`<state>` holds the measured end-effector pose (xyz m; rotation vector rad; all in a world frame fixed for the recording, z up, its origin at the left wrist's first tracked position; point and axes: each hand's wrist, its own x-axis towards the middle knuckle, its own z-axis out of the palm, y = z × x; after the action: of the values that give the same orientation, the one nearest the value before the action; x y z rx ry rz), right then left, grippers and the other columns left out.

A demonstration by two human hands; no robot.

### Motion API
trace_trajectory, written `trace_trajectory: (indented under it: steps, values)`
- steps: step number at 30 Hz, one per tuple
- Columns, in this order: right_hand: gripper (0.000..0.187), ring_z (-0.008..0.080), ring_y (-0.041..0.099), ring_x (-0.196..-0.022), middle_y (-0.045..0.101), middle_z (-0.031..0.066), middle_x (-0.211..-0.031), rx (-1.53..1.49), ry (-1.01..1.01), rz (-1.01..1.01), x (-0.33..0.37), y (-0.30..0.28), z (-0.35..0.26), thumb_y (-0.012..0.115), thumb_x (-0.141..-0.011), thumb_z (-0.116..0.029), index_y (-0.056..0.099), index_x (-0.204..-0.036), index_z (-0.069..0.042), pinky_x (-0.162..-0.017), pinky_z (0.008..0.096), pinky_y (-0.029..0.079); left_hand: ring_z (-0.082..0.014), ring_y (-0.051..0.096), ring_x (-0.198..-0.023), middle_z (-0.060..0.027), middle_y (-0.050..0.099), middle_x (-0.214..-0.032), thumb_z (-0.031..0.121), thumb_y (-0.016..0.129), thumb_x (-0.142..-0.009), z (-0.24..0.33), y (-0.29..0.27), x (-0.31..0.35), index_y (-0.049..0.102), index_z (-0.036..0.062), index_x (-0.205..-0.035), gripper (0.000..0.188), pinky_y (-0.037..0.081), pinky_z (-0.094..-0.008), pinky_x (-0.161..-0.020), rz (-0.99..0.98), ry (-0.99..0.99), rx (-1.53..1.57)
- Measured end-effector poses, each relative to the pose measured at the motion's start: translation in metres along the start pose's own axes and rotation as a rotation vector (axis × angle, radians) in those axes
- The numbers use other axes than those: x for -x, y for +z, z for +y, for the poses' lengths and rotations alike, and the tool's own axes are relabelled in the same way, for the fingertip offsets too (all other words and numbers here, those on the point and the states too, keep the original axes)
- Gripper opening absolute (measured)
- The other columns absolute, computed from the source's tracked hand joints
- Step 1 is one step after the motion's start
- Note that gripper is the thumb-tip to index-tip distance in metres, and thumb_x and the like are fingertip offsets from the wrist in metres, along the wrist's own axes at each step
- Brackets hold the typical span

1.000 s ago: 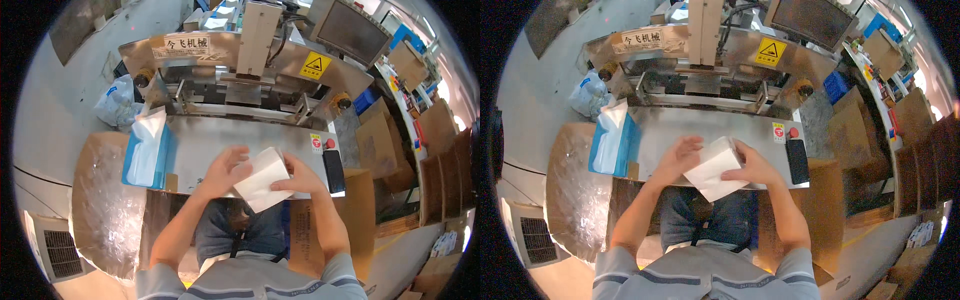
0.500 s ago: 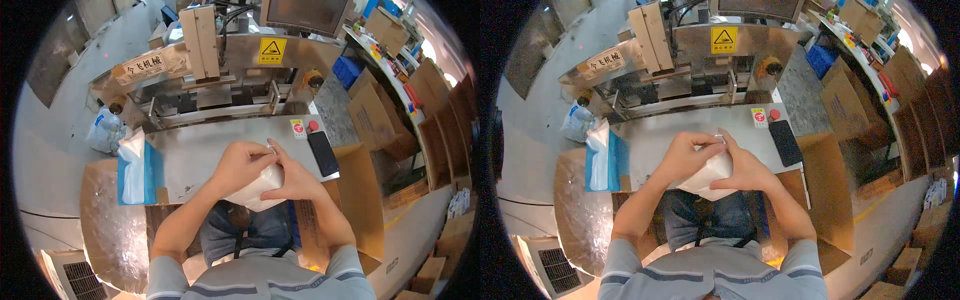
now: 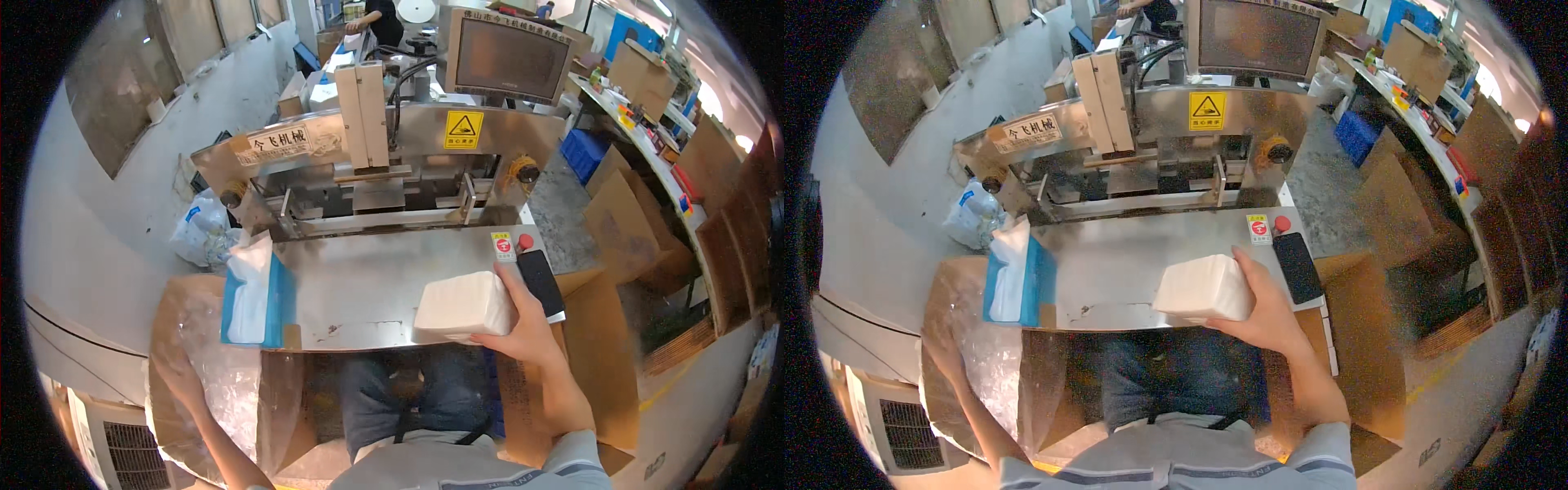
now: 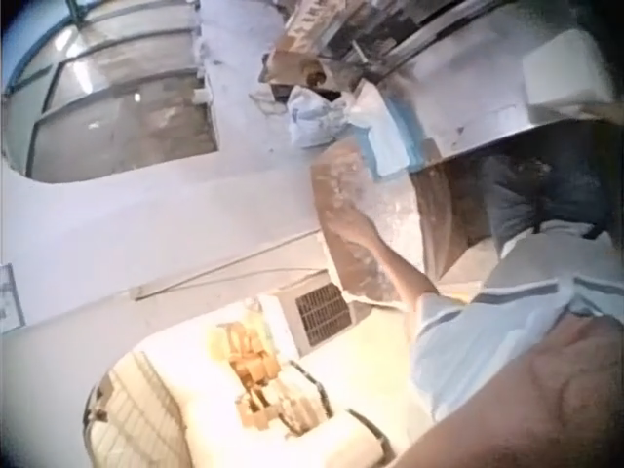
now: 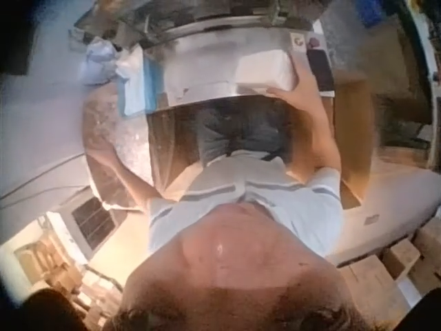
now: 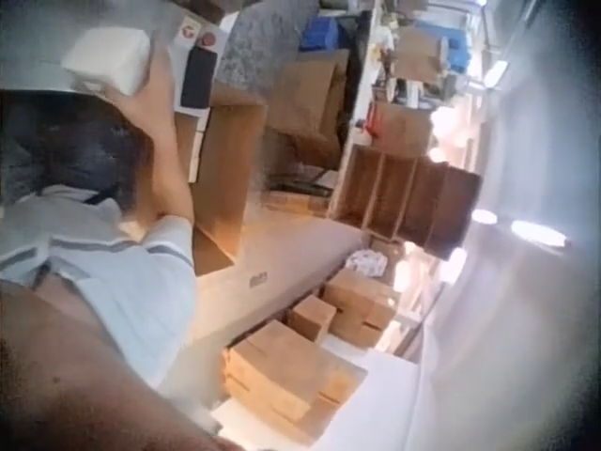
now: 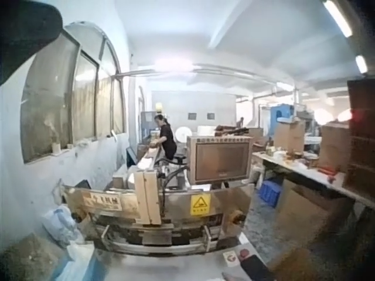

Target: Package small white boxes into plastic bags using a heat sealer and organize them into a larger shipping carton.

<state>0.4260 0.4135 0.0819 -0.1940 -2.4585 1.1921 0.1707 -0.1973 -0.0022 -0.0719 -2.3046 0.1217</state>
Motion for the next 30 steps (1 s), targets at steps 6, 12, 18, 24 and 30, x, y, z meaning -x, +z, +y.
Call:
trace_trajectory:
  steps: [6, 12, 18, 24, 30]
  values:
    - [0.073, 0.0358, 0.056, -0.122, 0.060, 0.0152, -0.129, 0.172, -0.518, -0.137, -0.008, 0.033, -0.034, 0.082, -0.061, -0.016, 0.057, -0.130, -0.006, -0.109, 0.0545, 0.038, -0.0245, 0.062, -0.114, -0.0140, 0.063, -0.126, 0.043, 0.051, -0.104, 0.187, -0.119, 0.028, 0.051, 0.0054, -0.141, 0.053, 0.053, -0.0395, -0.094, -0.930, -0.796, 1.732]
    - [0.056, 0.0344, 0.053, -0.130, 0.058, 0.0127, -0.136, 0.275, -0.829, -0.250, 0.017, 0.062, -0.067, 0.074, -0.066, -0.003, 0.065, -0.120, -0.013, -0.110, 0.0562, 0.040, -0.0255, 0.055, -0.127, -0.0171, 0.054, -0.140, 0.028, 0.060, -0.099, 0.294, -0.132, 0.046, 0.036, -0.0043, -0.150, 0.064, 0.045, -0.0372, -0.107, -1.688, -0.595, 2.263]
    - [0.066, 0.0265, 0.052, -0.132, 0.050, 0.0169, -0.145, -0.635, 0.220, 0.236, 0.066, 0.033, 0.007, 0.064, -0.094, -0.008, 0.032, -0.152, -0.001, -0.105, 0.0408, 0.046, -0.0223, 0.054, -0.125, -0.0144, 0.055, -0.137, 0.013, 0.071, -0.091, 0.368, -0.166, 0.018, 0.036, -0.0033, -0.150, 0.071, 0.041, -0.0341, -0.108, -1.199, -0.278, 2.037]
    - [0.066, 0.0192, 0.062, -0.112, 0.066, 0.0105, -0.124, -0.889, 0.488, 0.239, 0.087, 0.006, 0.038, 0.082, -0.080, -0.014, 0.051, -0.135, 0.003, -0.098, 0.0349, 0.049, -0.0308, 0.046, -0.138, -0.0214, 0.049, -0.148, 0.014, 0.073, -0.089, 0.455, -0.173, 0.043, 0.038, -0.0005, -0.150, 0.071, 0.034, -0.0397, -0.115, -0.887, 0.473, 1.811]
    - [0.071, 0.0211, 0.063, -0.111, 0.066, 0.0132, -0.122, -0.515, 0.572, 0.631, 0.145, -0.095, 0.101, 0.087, -0.075, -0.018, 0.051, -0.134, 0.002, -0.099, 0.0368, 0.050, -0.0380, 0.044, -0.138, -0.0267, 0.046, -0.148, 0.025, 0.066, -0.095, 0.490, -0.128, 0.055, 0.040, -0.0050, -0.147, 0.065, 0.032, -0.0462, -0.115, -0.841, 0.600, 1.328]
